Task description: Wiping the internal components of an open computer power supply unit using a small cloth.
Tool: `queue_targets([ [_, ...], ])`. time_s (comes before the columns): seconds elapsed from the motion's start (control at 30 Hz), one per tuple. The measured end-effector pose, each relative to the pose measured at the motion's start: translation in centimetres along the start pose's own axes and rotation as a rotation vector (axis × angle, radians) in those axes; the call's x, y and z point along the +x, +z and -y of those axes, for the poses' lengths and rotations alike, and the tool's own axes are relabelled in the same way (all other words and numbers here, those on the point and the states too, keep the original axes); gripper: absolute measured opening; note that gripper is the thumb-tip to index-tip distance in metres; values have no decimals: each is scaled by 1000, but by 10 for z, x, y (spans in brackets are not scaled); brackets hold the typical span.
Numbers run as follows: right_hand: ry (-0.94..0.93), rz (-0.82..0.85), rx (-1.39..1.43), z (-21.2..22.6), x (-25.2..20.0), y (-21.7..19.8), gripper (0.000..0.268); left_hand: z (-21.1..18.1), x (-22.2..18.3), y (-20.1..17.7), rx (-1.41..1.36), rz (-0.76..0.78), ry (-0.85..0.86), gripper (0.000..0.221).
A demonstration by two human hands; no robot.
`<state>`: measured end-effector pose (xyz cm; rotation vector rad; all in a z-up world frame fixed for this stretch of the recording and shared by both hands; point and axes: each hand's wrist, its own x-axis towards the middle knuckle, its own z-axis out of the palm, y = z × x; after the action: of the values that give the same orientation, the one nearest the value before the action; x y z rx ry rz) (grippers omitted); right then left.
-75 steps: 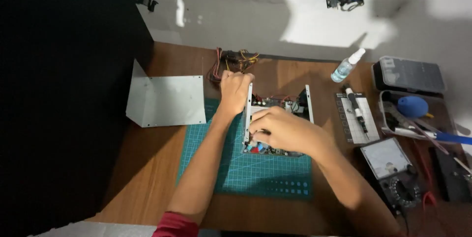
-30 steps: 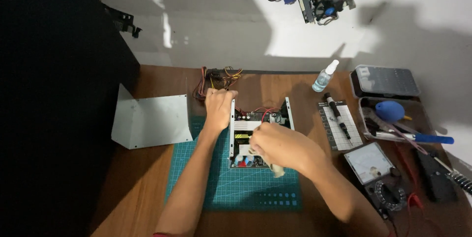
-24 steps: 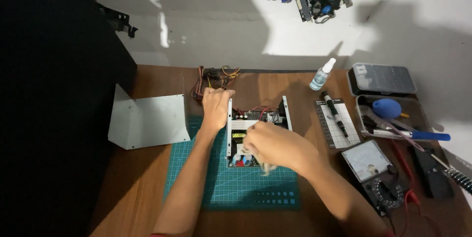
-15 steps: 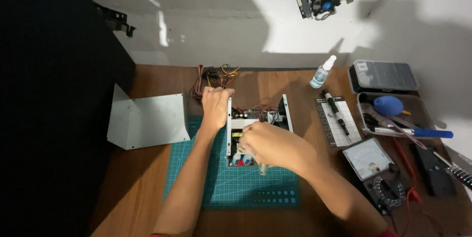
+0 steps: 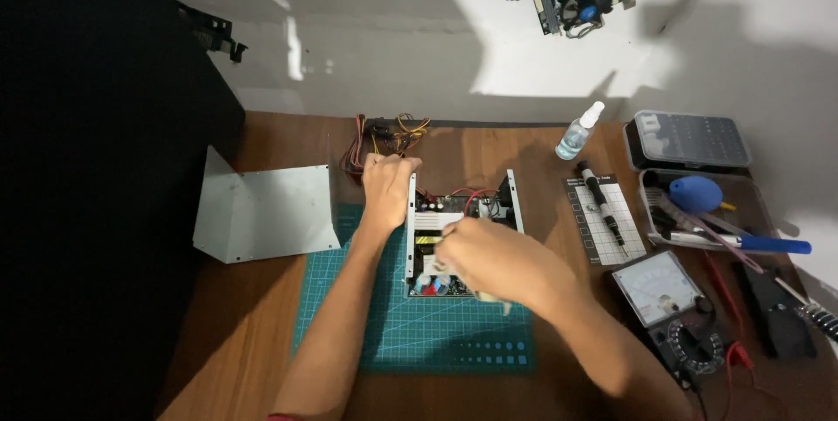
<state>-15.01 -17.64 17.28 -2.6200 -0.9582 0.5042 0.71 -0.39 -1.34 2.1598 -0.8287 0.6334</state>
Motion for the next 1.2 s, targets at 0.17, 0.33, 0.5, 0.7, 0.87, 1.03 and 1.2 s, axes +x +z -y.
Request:
queue_targets([
  [0.17,-50,31,71,27,5,-20,15,4,-2,4,0,7,-12,44],
  [0.33,7,78,138,10,-7,-38,17,8,-2,7,45,-19,30,40],
  [0.5,21,-380,119,-13,8,-49,10,8,-4,6,79,-29,62,33],
  [0.7,-4,-241,223,-38,35,-12,11,-4,3,-6,-34,-8,7,36],
  [0.87,74,-217,64,-35,27,-19,11,5,-1,2,-2,-9,21,37],
  [1.03,-5,-329,-207,-35,41,-6,12,6,1,0,-21,-36,31,38],
  [1.2,136,-249,-163,-42,37,-3,24,5,0,-1,-3,21,-28,41],
])
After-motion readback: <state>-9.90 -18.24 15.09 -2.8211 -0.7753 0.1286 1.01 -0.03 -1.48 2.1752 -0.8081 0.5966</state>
